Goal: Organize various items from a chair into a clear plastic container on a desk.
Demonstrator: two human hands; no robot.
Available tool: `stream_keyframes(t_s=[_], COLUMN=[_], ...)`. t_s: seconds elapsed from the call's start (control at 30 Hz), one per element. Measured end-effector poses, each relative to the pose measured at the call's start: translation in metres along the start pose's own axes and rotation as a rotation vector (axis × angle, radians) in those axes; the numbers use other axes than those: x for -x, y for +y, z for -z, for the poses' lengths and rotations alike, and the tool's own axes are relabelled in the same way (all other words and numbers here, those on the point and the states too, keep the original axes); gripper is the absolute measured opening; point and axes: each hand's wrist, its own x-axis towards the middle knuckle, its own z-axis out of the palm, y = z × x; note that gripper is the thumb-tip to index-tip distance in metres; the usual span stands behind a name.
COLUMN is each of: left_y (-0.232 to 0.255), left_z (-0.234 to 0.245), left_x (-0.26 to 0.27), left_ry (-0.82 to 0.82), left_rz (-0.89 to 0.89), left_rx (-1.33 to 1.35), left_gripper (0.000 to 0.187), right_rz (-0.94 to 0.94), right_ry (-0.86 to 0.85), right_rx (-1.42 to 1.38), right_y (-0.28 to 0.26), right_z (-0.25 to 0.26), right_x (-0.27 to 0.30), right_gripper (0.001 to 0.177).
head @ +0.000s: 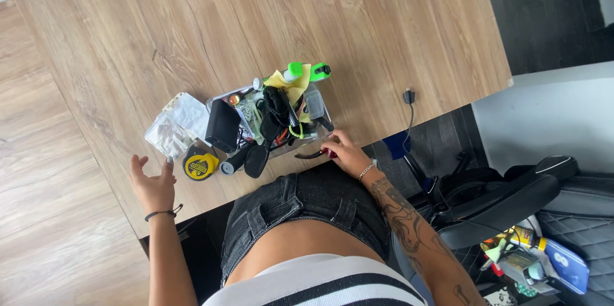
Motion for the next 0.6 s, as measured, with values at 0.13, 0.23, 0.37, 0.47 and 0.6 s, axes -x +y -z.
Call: stream_keyframes(t_s=[0.13,0.23,0.37,0.47,0.6], left_y=[0.033,0.055,0.055,0.077,0.088], left_z=[0.007,0.005,-0.011,-0.037,-0.098], left_x=[0.024,0.054,0.096,0.111,0.109], left_ry=[0.023,-0.038,-0.303,-0.629,-1.018], left_rz=[-0.105,-0.053,-0.099,-0.133,-0.300], left_rx=[-0.027,-0.094,-0.022,0.006,-0.013], left_gripper=[0.062,0.036,0.019,0.020,0.038], right_rz=[0.003,-0.007,-0.162,-0.341,-0.513], right_ry=[0.048,0.104,0.194,0.209,0.192], right_rx=[-0.055,-0.093,-0.292,-0.561,-0.846], right_y=[0.006,0.001,-0.005,0.001,-0.002], right_z=[-0.008,-0.007,-0.009,-0.009,0.008], right_x=[0.007,0.012,0.020,0.027,0.033], right_gripper=[0.036,0.036,0.045,0.047,0.047])
